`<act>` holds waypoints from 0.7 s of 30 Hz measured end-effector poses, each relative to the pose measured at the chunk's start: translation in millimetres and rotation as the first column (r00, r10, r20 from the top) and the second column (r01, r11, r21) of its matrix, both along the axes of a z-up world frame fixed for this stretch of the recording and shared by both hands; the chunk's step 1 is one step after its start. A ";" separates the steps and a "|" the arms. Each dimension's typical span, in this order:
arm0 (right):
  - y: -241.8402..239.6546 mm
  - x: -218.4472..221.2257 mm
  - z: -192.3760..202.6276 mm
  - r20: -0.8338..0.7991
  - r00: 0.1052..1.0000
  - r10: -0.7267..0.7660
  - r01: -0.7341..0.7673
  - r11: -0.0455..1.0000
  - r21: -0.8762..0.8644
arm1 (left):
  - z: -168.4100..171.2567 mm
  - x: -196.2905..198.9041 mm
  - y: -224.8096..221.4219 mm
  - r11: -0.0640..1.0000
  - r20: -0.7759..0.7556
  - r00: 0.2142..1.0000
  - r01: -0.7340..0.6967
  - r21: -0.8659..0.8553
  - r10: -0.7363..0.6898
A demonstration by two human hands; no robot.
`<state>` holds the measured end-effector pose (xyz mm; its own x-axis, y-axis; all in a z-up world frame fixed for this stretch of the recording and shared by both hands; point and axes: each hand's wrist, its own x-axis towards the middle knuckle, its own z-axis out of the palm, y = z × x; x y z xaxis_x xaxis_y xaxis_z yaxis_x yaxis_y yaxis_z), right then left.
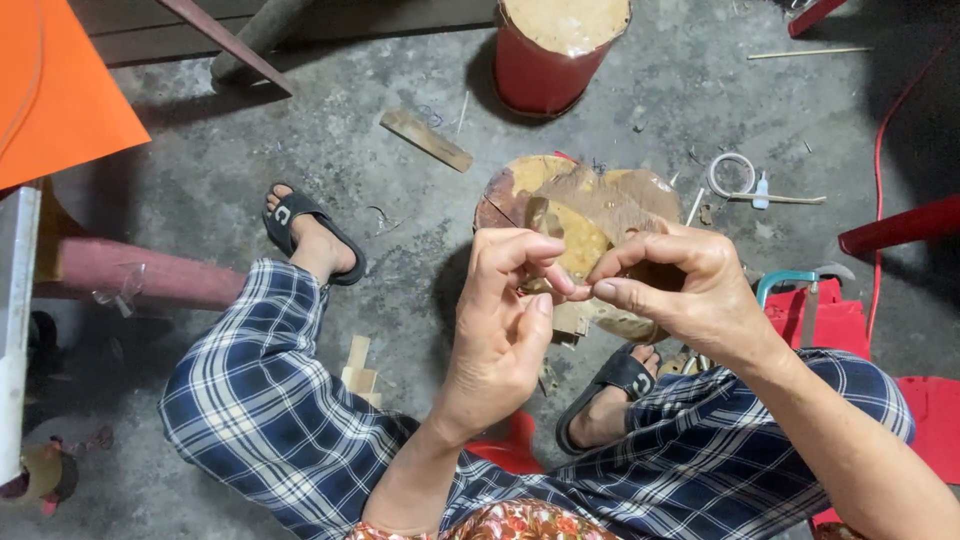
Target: The person is securing a drum cover by applying tape to the rim and then fitting a wooden hoop over it.
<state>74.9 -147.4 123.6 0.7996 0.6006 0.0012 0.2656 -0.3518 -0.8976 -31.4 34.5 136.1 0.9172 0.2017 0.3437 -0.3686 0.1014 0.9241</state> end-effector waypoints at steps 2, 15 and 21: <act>2.8 -2.8 4.4 0.202 0.979 0.031 -0.031 1.000 -0.005 | -0.2 -0.1 -0.9 1.000 -0.020 1.000 0.017 0.012 -0.017; 11.3 -9.9 -28.6 0.561 0.828 0.014 0.014 0.999 -0.045 | -10.4 3.1 -5.4 0.977 -0.063 0.998 -0.011 -0.212 -0.002; 3.8 -10.2 -33.1 0.564 0.826 0.014 0.036 0.996 -0.076 | -23.1 9.4 3.6 0.928 0.011 0.998 -0.051 -0.368 0.059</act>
